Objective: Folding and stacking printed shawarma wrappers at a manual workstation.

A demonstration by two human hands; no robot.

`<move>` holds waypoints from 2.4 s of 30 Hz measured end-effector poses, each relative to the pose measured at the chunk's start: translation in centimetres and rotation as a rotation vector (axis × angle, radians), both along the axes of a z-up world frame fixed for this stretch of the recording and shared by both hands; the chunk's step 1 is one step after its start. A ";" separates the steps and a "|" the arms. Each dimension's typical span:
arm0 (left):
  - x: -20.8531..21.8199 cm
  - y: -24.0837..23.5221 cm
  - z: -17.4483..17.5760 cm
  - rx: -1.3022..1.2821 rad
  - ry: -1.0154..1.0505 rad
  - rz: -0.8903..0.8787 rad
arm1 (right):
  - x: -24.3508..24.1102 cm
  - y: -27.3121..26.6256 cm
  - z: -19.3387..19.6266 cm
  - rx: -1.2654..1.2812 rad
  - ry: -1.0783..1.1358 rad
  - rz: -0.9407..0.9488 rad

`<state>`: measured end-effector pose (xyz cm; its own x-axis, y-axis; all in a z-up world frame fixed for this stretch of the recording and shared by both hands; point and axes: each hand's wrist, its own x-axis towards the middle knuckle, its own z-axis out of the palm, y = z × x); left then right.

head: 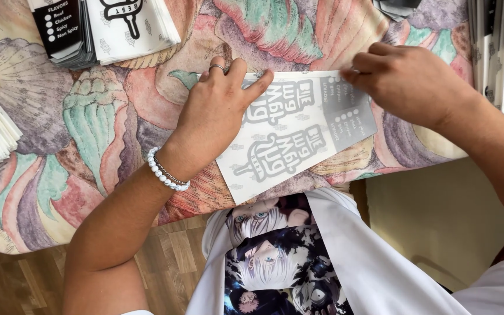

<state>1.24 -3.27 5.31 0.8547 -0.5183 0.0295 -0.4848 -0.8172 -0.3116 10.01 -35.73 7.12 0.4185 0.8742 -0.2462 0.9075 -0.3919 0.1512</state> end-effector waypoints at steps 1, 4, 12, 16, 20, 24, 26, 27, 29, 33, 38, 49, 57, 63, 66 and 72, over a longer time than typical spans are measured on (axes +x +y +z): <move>-0.1 -0.1 -0.1 -0.003 -0.012 0.002 | 0.0 -1.1 -0.1 -0.038 -0.055 -0.025; -0.3 -0.3 0.0 0.013 -0.041 0.006 | -0.6 -4.1 -0.4 -0.077 -0.183 -0.106; -1.6 -1.1 -0.5 0.000 -0.003 0.085 | -4.0 4.1 -1.6 0.585 -0.116 -0.214; -2.4 -0.1 -1.3 -0.306 -0.135 0.001 | -5.1 10.1 -6.3 0.648 -0.264 -0.083; -2.5 1.2 -2.0 -0.392 -0.188 -0.009 | -6.1 8.5 -4.8 0.640 -0.314 -0.115; -2.3 1.8 -2.2 -0.421 -0.178 -0.009 | -5.8 2.6 -5.7 0.564 -0.443 -0.205; -2.3 2.1 -2.5 -0.409 -0.167 -0.018 | -6.0 0.9 -5.3 0.562 -0.467 -0.286; -2.1 1.8 -2.3 -0.411 -0.170 -0.014 | -6.1 1.2 -5.4 0.561 -0.469 -0.281; -2.0 1.8 -2.0 -0.415 -0.157 -0.031 | -6.2 2.5 -5.9 0.464 -0.551 -0.323; -2.1 1.7 -2.3 -0.373 -0.196 -0.028 | -5.8 10.3 -5.0 0.612 -0.382 -0.113; -2.3 1.7 -2.2 -0.393 -0.167 -0.006 | -4.9 12.4 -6.7 0.699 -0.314 -0.097; 0.3 0.1 -0.5 -0.295 -0.026 -0.008 | -5.8 1.1 -6.7 0.558 -0.335 -0.456; 6.8 -6.0 -1.3 -0.443 0.320 -0.020 | -5.7 1.0 -4.8 0.754 -0.267 -0.475; 7.5 -6.5 -0.9 -0.301 0.572 0.078 | -8.5 0.5 -2.1 1.351 0.080 -0.694; 5.5 -5.6 2.8 -0.471 0.616 0.152 | -8.6 -0.4 -2.7 1.597 0.197 -0.804; 1.9 -2.3 5.0 -1.192 0.220 -0.142 | -7.1 0.7 -2.9 1.570 0.694 -0.429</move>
<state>3.14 -5.60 10.35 0.8391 -0.3546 0.4125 -0.5413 -0.4704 0.6969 2.86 -35.05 4.27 0.8527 0.3058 0.4235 0.4393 0.0189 -0.8981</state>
